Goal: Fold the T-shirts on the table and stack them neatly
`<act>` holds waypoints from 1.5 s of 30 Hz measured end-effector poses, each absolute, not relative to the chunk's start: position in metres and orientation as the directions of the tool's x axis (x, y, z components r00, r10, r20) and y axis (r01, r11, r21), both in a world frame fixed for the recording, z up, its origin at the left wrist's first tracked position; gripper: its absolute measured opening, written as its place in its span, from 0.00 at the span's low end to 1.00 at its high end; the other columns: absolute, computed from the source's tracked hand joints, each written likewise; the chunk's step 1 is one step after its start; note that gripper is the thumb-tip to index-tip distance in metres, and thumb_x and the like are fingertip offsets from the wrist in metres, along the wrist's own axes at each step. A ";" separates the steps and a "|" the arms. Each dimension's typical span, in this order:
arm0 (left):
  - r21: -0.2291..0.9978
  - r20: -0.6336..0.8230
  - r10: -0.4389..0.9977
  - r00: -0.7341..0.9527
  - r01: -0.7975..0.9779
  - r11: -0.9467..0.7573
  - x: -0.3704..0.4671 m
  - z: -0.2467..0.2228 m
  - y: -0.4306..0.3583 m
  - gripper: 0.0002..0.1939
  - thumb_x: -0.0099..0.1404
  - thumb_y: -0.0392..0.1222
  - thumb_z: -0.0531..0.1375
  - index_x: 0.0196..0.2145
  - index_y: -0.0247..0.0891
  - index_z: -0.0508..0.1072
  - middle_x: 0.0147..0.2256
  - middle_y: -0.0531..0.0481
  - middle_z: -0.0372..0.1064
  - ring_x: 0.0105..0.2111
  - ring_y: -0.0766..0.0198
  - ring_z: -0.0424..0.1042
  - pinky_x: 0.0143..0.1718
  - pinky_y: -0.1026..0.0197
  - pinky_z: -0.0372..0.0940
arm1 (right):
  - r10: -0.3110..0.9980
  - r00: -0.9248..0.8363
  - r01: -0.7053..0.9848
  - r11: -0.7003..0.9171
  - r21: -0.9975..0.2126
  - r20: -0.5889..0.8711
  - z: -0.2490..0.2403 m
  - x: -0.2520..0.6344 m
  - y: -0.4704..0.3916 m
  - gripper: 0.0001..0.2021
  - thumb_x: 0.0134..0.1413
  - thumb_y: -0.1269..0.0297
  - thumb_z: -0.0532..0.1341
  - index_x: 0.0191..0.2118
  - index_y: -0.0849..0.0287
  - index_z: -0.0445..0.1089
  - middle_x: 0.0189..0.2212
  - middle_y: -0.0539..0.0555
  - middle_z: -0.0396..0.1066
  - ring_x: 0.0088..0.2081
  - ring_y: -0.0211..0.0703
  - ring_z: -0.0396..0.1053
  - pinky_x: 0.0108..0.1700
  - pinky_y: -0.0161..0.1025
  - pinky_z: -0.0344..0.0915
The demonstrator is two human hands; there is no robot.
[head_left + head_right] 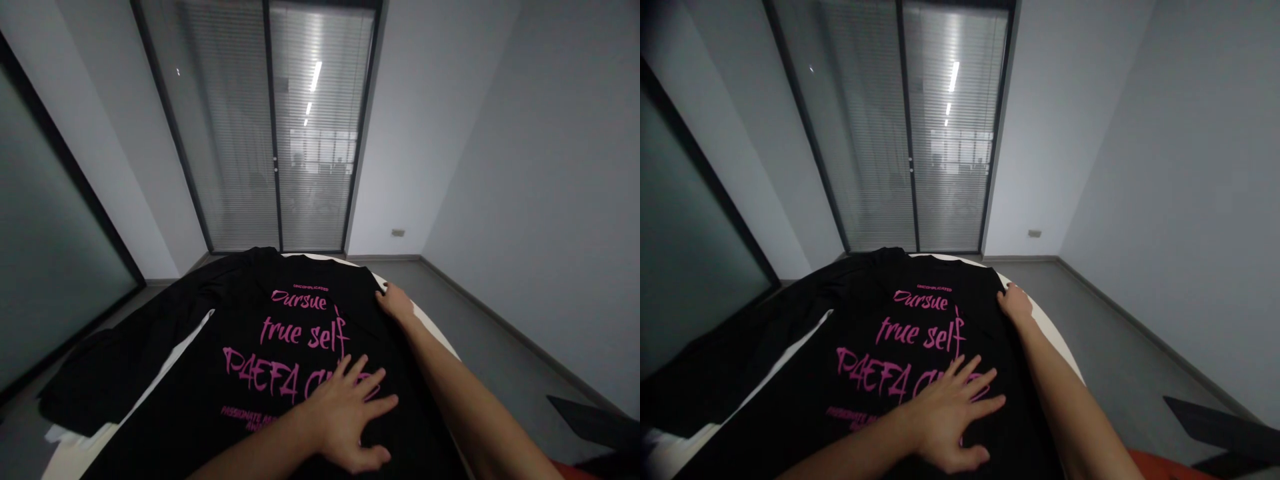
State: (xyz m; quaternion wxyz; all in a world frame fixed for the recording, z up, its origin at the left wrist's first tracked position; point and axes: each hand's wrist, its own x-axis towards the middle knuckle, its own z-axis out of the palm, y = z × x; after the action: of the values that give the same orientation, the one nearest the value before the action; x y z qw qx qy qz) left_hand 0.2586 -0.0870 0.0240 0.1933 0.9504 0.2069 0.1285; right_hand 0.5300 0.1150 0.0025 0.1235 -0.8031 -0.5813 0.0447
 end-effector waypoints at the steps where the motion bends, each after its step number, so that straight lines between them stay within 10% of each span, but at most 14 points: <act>1: 0.438 0.165 0.449 0.878 0.343 -0.831 0.259 0.023 -0.087 0.38 0.65 0.58 0.61 0.69 0.50 0.56 0.72 0.48 0.44 0.71 0.40 0.38 0.69 0.31 0.39 | 0.927 0.374 0.900 -0.351 -0.259 0.042 0.004 0.530 0.115 0.27 0.63 0.52 0.55 0.59 0.66 0.70 0.52 0.71 0.74 0.52 0.60 0.74 0.49 0.49 0.70; 15: 0.468 0.308 0.837 0.452 0.694 -0.547 0.251 0.015 -0.057 0.21 0.67 0.41 0.55 0.57 0.40 0.71 0.55 0.46 0.71 0.57 0.52 0.67 0.61 0.47 0.60 | 0.955 0.288 0.897 -0.297 -0.328 -0.076 0.033 0.523 0.116 0.17 0.57 0.56 0.61 0.41 0.65 0.80 0.37 0.64 0.79 0.42 0.55 0.77 0.42 0.41 0.71; 25: 0.501 0.377 0.769 0.516 0.585 -0.638 0.236 0.014 -0.044 0.18 0.67 0.37 0.56 0.54 0.41 0.71 0.50 0.48 0.74 0.52 0.56 0.70 0.56 0.51 0.64 | 0.987 0.155 0.833 -0.159 -0.530 -0.053 0.071 0.472 0.108 0.23 0.55 0.65 0.65 0.57 0.67 0.72 0.43 0.61 0.78 0.44 0.49 0.76 0.47 0.38 0.69; 34: 0.203 0.320 0.336 0.886 0.282 -0.938 0.246 0.031 -0.066 0.26 0.73 0.36 0.52 0.66 0.50 0.60 0.68 0.51 0.56 0.66 0.54 0.56 0.63 0.49 0.58 | 0.978 -0.025 0.653 -0.141 -0.744 -0.207 0.042 0.422 0.091 0.26 0.58 0.61 0.66 0.61 0.63 0.65 0.35 0.56 0.76 0.32 0.40 0.73 0.33 0.35 0.72; 45: 0.221 0.286 0.451 0.845 0.400 -0.889 0.252 0.021 -0.060 0.30 0.65 0.37 0.57 0.65 0.45 0.62 0.55 0.45 0.67 0.66 0.51 0.55 0.65 0.45 0.54 | 0.848 -0.526 0.352 0.148 -0.924 -0.064 0.015 0.463 0.085 0.21 0.54 0.68 0.65 0.55 0.60 0.70 0.53 0.61 0.73 0.51 0.45 0.72 0.56 0.46 0.68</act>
State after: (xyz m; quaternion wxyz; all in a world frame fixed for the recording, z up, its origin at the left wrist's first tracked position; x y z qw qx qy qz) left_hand 0.2518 -0.0602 0.0210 0.0765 0.9575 0.2223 0.1671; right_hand 0.4631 0.0855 0.0150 0.2481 -0.4189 -0.7159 0.5004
